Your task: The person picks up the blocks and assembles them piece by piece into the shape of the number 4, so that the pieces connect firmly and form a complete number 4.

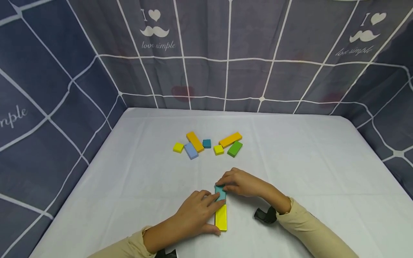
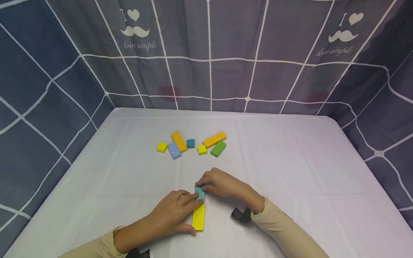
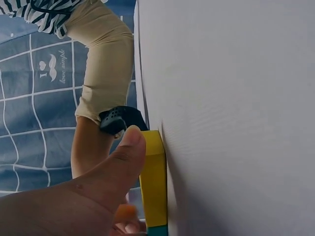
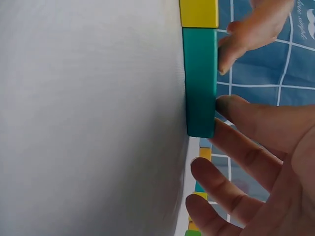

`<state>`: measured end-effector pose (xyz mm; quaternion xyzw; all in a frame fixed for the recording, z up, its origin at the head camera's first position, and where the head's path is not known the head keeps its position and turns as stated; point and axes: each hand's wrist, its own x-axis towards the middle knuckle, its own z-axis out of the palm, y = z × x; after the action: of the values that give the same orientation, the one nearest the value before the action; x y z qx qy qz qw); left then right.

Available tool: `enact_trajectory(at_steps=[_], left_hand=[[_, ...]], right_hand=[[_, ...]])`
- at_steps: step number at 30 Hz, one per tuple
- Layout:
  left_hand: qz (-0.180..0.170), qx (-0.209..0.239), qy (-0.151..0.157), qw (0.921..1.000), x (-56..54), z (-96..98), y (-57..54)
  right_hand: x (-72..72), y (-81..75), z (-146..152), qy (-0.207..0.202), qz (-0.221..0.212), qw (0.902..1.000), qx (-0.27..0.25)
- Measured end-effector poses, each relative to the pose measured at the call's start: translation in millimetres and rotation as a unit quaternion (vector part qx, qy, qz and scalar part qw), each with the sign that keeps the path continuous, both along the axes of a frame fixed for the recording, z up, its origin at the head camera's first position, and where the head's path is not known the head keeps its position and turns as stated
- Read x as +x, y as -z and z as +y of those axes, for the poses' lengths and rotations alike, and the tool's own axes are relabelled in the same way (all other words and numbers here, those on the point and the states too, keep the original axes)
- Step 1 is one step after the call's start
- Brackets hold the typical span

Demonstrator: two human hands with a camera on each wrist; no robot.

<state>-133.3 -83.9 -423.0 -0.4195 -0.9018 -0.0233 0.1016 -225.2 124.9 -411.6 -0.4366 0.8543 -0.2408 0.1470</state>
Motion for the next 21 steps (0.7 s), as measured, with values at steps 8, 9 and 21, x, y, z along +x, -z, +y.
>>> enact_trajectory(at_steps=[8,9,21], left_hand=[[-0.059,0.005,0.004,0.9982,0.2,-3.4,-2.4],[-0.062,0.006,0.004,0.998,0.4,-3.7,-2.2],[-0.051,0.025,0.005,0.9984,0.3,-6.0,0.7]], right_hand=[[0.6,2.4,0.8,-0.013,-0.015,0.9997,-0.014],[0.9,2.6,0.7,-0.014,-0.016,0.9997,-0.015],[-1.9,1.0,0.9,-0.027,-0.015,0.9993,-0.024]])
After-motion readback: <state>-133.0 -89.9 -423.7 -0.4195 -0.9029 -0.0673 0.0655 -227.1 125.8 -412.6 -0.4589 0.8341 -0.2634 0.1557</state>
